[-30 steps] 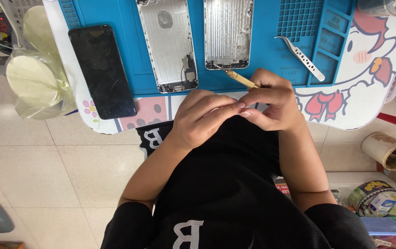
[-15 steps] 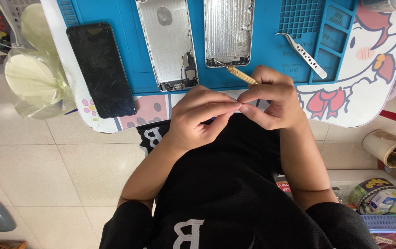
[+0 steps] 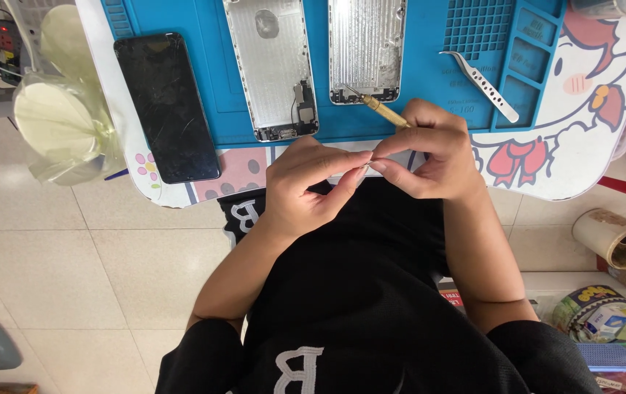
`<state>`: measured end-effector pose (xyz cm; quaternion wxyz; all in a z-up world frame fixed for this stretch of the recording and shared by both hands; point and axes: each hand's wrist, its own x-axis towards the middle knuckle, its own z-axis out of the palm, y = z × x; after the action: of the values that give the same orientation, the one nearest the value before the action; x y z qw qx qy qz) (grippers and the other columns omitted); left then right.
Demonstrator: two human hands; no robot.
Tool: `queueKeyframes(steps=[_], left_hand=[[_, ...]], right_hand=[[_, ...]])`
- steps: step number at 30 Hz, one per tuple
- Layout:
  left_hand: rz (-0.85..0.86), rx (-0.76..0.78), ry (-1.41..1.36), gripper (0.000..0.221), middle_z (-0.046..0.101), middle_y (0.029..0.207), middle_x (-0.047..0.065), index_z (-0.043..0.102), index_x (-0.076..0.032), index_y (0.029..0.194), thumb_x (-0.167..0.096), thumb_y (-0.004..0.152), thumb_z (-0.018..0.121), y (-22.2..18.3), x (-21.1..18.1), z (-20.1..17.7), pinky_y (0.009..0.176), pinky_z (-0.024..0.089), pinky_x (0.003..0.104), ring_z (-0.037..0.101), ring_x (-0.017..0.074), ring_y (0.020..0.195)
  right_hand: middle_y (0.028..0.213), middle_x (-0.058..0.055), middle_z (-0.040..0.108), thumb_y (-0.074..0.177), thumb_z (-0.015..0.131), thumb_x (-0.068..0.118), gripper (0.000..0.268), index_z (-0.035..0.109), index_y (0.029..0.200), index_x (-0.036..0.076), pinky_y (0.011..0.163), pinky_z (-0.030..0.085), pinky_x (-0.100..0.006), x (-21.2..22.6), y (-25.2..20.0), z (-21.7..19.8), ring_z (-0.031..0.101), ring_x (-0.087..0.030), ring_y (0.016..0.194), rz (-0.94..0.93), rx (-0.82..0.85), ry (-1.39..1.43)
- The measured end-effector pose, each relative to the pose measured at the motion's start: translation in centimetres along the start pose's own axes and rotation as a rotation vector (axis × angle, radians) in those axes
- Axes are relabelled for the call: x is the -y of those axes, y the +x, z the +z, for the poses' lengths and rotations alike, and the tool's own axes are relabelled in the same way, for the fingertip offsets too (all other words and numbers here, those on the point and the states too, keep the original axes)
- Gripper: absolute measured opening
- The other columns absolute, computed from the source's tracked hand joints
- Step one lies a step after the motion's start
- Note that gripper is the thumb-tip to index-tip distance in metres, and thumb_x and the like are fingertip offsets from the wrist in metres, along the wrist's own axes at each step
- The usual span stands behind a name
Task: The person disassembles a smartphone on a blue repair mat. They use a screwdriver to remove small screws from the phone chassis, pick at internal components with the tool and fingers, reposition the phone frame, and finally hold the opened phone body while working on its interior with the screwdriver.
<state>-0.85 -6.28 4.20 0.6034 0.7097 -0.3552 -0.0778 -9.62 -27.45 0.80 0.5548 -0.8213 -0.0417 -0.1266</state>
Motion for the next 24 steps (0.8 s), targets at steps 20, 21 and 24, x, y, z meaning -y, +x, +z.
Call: queueKeyframes(steps=[20, 21, 24], left_hand=[[-0.031, 0.065, 0.179, 0.014, 0.074, 0.095, 0.004, 0.071, -0.008, 0.1, -0.005, 0.091, 0.081, 0.04, 0.26, -0.78, 0.074, 0.053, 0.033, 0.067, 0.0226, 0.081], [-0.01, 0.052, 0.188, 0.014, 0.074, 0.094, 0.004, 0.071, -0.008, 0.101, -0.005, 0.09, 0.081, -0.05, 0.31, -0.79, 0.074, 0.053, 0.033, 0.068, 0.0228, 0.081], [0.017, 0.048, 0.239, 0.014, 0.073, 0.089, 0.004, 0.071, -0.009, 0.096, -0.006, 0.087, 0.081, -0.51, 0.43, -0.97, 0.069, 0.052, 0.033, 0.066, 0.022, 0.075]], right_hand=[[0.079, -0.004, 0.05, 0.081, 0.089, 0.011, 0.019, 0.08, 0.097, 0.01, 0.059, 0.036, -0.03, 0.36, 0.26, 0.46, 0.049, -0.017, 0.07, 0.034, 0.013, -0.078], [0.079, -0.004, 0.049, 0.08, 0.09, 0.011, 0.019, 0.08, 0.097, 0.011, 0.06, 0.037, -0.032, 0.43, 0.33, 0.57, 0.049, -0.018, 0.069, 0.031, 0.019, -0.122], [0.08, -0.004, 0.052, 0.082, 0.089, 0.011, 0.017, 0.079, 0.095, 0.013, 0.06, 0.041, -0.033, 0.74, 0.72, 0.45, 0.053, -0.02, 0.069, -0.039, 0.08, -0.127]])
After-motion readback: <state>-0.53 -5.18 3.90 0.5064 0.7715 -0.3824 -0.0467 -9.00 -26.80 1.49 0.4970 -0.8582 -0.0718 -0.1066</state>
